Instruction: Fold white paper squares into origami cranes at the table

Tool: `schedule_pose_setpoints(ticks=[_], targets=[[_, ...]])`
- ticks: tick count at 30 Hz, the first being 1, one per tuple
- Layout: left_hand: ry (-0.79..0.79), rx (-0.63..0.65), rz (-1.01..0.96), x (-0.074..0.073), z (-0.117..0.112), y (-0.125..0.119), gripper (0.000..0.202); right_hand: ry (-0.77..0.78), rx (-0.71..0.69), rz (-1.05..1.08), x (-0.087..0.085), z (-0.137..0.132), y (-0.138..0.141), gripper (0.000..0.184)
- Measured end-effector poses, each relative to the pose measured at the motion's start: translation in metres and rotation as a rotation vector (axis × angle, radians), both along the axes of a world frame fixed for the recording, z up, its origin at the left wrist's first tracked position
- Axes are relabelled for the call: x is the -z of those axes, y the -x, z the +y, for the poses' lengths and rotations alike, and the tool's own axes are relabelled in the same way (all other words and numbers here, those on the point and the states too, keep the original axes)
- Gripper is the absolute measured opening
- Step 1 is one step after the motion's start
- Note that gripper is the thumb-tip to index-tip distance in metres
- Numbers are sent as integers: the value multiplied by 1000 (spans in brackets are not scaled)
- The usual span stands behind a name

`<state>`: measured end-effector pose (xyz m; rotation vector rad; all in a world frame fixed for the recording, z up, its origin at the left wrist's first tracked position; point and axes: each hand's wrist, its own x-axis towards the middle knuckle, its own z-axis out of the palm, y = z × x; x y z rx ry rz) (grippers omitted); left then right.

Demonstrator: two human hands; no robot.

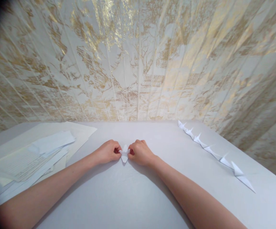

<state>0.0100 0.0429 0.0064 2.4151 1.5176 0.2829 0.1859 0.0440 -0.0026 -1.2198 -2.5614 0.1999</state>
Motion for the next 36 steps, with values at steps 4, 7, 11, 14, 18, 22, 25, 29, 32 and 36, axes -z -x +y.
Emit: schedule_pose_setpoints(ticks=[4, 7, 11, 14, 18, 22, 25, 29, 32, 36], targets=[[3, 2, -9, 0, 0, 0, 15, -8, -39, 5, -1, 0, -1, 12], [-10, 2, -14, 1, -1, 1, 16, -6, -40, 27, 1, 0, -2, 11], [-47, 3, -16, 4, -5, 3, 18, 7, -29, 103, 6, -2, -4, 9], [-118, 20, -17, 6, -9, 3, 16, 11, -35, 173, 10, -4, -5, 4], [-159, -5, -64, 9, -11, 2, 22, 39, -47, 211, 13, -4, -6, 26], [-145, -61, -74, 9, -12, 1, 26, 37, -46, 133, 11, -4, -6, 38], [-126, -85, -56, 7, -12, 1, 29, 37, -34, 45, 6, -3, -7, 49], [-91, -92, -28, 4, -12, 0, 31, 34, -21, -23, 2, -3, -7, 63], [-79, -93, -15, 2, -12, 0, 35, 29, -24, -50, 2, -3, -8, 70], [-66, -96, -8, 1, -12, 0, 40, 34, -23, -51, 2, -5, -7, 77]])
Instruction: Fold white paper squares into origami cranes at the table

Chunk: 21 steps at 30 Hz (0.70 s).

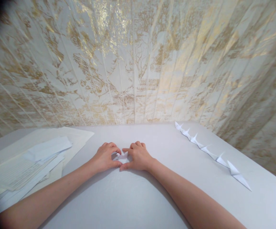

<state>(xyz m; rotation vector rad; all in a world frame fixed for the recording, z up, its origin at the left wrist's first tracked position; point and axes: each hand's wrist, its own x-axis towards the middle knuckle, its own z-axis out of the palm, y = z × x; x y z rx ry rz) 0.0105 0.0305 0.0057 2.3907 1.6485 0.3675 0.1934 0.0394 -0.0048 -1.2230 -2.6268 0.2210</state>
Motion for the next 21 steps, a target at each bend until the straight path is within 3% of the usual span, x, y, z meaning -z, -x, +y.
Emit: schedule_pose_setpoints(ticks=[8, 21], targets=[[20, 26, -10, 1, 0, 1, 44, 12, 7, 10, -2, -3, 1, 87], [36, 44, 115, -1, -1, 2, 58, 5, 14, -5, 0, -3, 2, 84]])
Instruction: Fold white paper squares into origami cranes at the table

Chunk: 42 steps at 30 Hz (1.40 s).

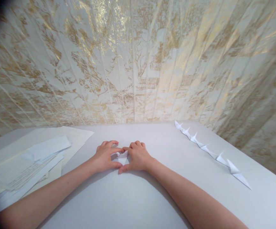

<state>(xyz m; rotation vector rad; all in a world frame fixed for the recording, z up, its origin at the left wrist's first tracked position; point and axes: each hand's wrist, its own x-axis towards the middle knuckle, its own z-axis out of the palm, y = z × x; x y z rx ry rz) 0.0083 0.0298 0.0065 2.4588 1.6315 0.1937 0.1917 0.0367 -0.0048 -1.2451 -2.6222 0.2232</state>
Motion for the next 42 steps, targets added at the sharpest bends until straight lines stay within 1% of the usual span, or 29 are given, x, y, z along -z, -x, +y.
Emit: schedule_pose_setpoints(ticks=[10, 14, 16, 18, 21, 22, 24, 27, 30, 33, 35, 38, 40, 42], targets=[[60, -5, 57, -1, -1, 2, 67, -11, 10, 22, 3, 0, -1, 90], [67, -36, 75, 2, -1, 2, 75, -16, 13, 36, 5, 1, -2, 92], [78, -45, 83, 3, 1, 4, 82, -8, 10, 47, 6, 2, -3, 92], [114, -36, 98, 2, 4, 7, 93, 14, 3, 67, 6, 3, -5, 93], [194, 11, 120, -4, 9, 13, 109, 89, 14, 129, 3, 5, -7, 92], [208, 38, 115, -6, 11, 15, 109, 123, 29, 159, 2, 6, -7, 90], [227, 53, 107, -11, 13, 19, 102, 190, 69, 230, -2, 6, -7, 80], [232, 41, 81, -15, 16, 21, 88, 266, 117, 371, -6, 5, -5, 53], [233, 22, 62, -16, 16, 21, 78, 251, 128, 487, -7, 1, -2, 28], [224, -2, 48, -15, 14, 20, 72, 186, 118, 508, -5, -3, 2, 15], [211, -14, 35, -13, 13, 19, 70, 143, 116, 502, -5, -5, 4, 11], [186, -25, 23, -11, 13, 19, 69, 75, 136, 505, -8, -6, 0, 11], [178, -34, 27, -10, 13, 18, 68, 11, 148, 526, -13, -9, -9, 14], [177, -46, 40, -10, 13, 18, 68, -49, 112, 522, -20, -18, -24, 18]])
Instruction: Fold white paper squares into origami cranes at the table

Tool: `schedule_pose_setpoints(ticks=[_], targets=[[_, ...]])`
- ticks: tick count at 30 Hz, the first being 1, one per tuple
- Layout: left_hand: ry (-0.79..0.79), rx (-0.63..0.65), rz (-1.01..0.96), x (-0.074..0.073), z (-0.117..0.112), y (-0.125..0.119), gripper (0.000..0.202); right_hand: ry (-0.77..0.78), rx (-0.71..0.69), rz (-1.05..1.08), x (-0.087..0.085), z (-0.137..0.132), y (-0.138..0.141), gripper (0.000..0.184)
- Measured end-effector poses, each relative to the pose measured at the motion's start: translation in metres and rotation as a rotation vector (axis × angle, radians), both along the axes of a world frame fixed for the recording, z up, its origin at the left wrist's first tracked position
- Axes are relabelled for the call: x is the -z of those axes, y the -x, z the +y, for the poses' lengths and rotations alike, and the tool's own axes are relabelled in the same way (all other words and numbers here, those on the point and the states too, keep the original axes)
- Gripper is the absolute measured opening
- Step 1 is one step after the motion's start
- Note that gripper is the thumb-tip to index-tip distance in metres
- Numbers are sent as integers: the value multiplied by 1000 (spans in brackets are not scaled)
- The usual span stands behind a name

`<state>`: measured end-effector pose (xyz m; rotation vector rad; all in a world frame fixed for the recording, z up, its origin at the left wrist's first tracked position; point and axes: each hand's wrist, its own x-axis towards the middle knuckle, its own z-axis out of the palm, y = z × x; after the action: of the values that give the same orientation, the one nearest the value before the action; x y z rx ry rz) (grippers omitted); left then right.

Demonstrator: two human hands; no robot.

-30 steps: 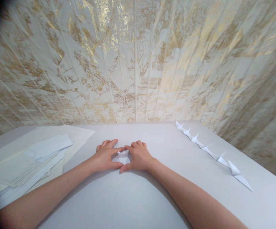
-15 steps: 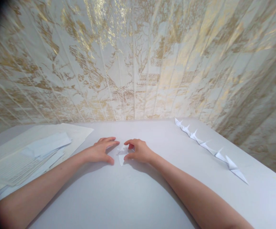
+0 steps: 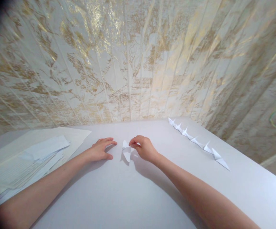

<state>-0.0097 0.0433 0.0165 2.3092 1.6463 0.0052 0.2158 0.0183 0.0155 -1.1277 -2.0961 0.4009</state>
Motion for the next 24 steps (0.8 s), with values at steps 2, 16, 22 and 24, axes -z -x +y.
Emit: schedule_pose_setpoints(ticks=[2, 16, 22, 24], targets=[[-1, -2, 14, 0, 1, -1, 66, -51, -17, -13, -6, -16, -21, 19], [-74, -12, 81, 9, 2, -5, 60, -106, 504, -250, -9, -136, -231, 27], [-75, -26, 90, 9, 0, -8, 59, 20, 670, -284, -7, -154, -316, 45], [-77, -30, 93, 9, 0, -8, 59, 54, 690, -276, -5, -155, -329, 47]])
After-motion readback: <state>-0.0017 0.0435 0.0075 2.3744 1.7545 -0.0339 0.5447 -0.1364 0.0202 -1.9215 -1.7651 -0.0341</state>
